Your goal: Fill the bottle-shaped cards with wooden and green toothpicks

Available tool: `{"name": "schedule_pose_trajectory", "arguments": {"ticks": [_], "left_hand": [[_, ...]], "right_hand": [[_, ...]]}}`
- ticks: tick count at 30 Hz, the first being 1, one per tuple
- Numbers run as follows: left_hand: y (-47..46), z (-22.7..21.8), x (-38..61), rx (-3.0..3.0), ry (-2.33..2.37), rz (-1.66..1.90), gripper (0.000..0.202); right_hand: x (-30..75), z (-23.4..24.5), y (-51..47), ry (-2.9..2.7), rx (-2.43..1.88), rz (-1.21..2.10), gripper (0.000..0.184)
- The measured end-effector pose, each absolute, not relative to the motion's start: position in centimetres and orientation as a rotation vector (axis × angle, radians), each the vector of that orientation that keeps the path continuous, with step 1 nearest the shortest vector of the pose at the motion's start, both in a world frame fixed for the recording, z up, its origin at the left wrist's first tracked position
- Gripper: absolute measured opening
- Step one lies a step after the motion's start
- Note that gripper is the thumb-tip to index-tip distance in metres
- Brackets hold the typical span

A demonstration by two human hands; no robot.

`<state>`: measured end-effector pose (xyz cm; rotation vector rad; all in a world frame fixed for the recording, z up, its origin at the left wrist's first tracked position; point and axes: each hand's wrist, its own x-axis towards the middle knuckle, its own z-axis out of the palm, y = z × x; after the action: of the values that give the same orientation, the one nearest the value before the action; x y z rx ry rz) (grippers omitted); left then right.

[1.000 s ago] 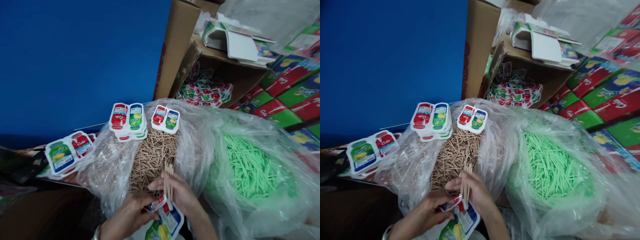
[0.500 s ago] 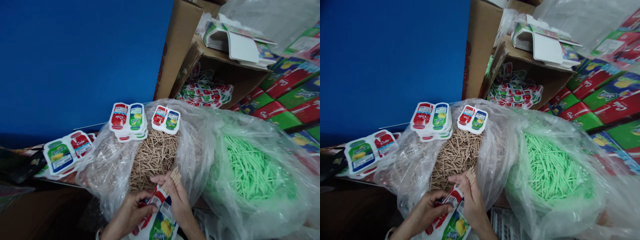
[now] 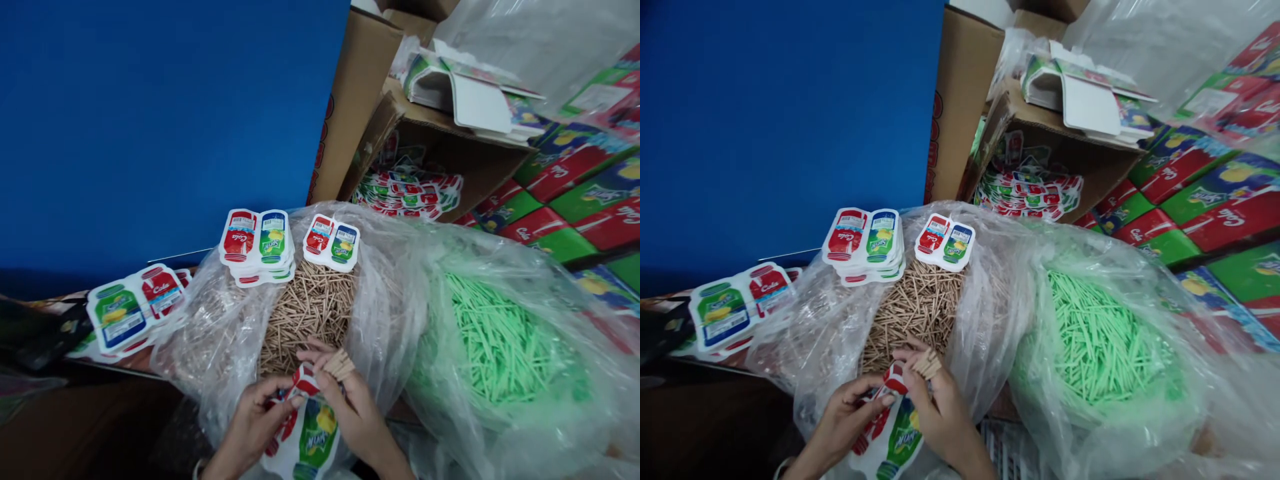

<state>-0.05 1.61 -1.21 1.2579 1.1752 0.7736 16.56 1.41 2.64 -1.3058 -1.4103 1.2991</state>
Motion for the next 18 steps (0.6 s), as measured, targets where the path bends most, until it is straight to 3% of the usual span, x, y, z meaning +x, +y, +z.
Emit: {"name": "schedule_pose_trajectory", "arguments": {"ticks": [2, 6, 12, 18], "left_hand": [[1.9, -1.0, -0.2, 1.479, 1.122, 0.810, 0.016], [3.0, 0.2, 0.1, 1.835, 0.976, 0.830, 0.020], [4.6, 1.6, 0.1, 1.698, 0.990, 0.770, 0.028], [5.1, 1.5, 0.4, 1.462, 0.940, 0.763, 0.031]], "right_hand": [[17.0, 3.0, 1.7, -1.570, -1.250, 1.171, 0.018], [17.2, 3.6, 2.2, -1.885, -1.144, 0.839, 0.028], [16.9, 2.9, 1.3, -1.742, -1.198, 0.658, 0.058], [18.1, 3.9, 1.6, -2.033, -1.156, 0.572, 0.067]]}}
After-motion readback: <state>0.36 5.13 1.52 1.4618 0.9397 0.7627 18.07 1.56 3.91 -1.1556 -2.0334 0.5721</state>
